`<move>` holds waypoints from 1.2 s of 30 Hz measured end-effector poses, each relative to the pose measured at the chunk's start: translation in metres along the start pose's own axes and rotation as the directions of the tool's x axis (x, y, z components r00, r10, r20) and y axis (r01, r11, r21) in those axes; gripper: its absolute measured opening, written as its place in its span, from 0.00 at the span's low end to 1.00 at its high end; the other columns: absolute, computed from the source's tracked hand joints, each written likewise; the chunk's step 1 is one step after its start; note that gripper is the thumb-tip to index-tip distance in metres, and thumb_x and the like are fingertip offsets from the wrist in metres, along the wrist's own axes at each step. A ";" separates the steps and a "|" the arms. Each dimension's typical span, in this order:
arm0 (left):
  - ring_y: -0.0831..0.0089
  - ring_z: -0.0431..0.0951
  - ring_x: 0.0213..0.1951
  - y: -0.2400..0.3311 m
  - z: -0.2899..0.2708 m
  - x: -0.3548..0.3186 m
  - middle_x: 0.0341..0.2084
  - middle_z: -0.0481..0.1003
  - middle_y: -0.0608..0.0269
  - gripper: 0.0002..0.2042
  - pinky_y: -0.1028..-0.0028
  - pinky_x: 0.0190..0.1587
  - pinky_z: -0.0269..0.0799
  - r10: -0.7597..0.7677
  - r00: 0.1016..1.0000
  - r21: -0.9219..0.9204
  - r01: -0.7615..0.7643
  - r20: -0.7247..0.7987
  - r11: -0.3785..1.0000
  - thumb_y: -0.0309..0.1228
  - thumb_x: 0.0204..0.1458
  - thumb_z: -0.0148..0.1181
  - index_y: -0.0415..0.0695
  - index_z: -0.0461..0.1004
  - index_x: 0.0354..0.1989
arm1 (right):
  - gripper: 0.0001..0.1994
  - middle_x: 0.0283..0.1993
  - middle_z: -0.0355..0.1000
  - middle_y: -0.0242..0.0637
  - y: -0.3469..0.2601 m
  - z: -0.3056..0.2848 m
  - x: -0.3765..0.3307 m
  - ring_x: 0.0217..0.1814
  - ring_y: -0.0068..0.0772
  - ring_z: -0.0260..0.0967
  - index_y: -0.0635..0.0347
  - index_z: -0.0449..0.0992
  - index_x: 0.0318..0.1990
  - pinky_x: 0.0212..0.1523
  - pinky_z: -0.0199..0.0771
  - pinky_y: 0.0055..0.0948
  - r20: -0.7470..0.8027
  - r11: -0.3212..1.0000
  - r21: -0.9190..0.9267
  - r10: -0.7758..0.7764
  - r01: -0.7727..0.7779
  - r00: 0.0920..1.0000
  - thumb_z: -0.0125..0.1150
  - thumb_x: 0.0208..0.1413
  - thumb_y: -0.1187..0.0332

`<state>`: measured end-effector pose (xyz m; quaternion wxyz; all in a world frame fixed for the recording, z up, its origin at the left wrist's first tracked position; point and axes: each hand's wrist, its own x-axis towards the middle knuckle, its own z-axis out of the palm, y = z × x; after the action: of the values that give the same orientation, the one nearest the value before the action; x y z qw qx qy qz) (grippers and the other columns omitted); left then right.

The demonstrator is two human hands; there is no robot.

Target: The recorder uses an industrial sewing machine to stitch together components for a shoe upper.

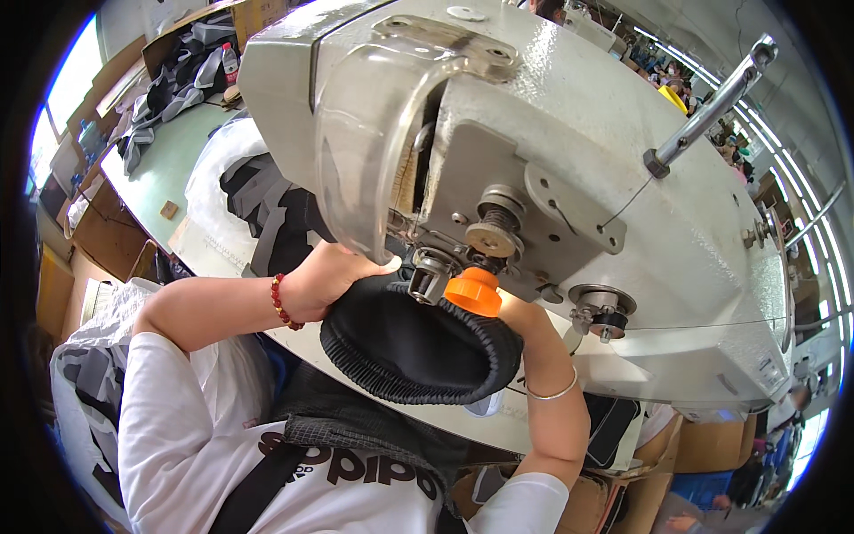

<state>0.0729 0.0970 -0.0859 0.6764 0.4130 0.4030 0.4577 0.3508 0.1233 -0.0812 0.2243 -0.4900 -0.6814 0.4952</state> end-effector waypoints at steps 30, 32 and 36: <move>0.61 0.77 0.49 -0.037 -0.065 0.031 0.44 0.82 0.60 0.19 0.63 0.53 0.73 0.802 0.275 0.562 -0.823 0.530 -0.089 0.38 0.43 0.77 0.47 0.86 0.45 | 0.17 0.36 0.81 0.42 -0.003 0.039 -0.011 0.35 0.47 0.80 0.47 0.83 0.49 0.36 0.80 0.40 -0.051 0.522 -0.746 -0.665 0.414 0.745 0.65 0.53 0.77; 0.59 0.83 0.46 -0.029 -0.066 0.032 0.43 0.84 0.57 0.16 0.63 0.50 0.78 0.742 0.246 0.460 -0.883 0.624 -0.093 0.35 0.46 0.72 0.44 0.86 0.44 | 0.12 0.32 0.81 0.39 -0.001 0.039 -0.011 0.32 0.47 0.80 0.52 0.84 0.44 0.33 0.80 0.39 -0.067 0.509 -0.751 -0.692 0.421 0.719 0.69 0.51 0.74; 0.60 0.87 0.42 -0.021 -0.058 0.026 0.38 0.85 0.56 0.11 0.68 0.46 0.82 0.769 0.409 0.433 -0.881 0.490 0.193 0.24 0.53 0.69 0.38 0.85 0.44 | 0.12 0.41 0.82 0.44 -0.001 0.039 -0.016 0.40 0.50 0.79 0.55 0.85 0.45 0.38 0.79 0.42 -0.104 0.526 -0.744 -0.699 0.411 0.707 0.67 0.52 0.75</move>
<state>0.0321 0.1273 -0.1288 0.1665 0.8006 0.1874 0.5442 0.3259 0.0913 -0.0938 0.3118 -0.3741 -0.8734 0.0042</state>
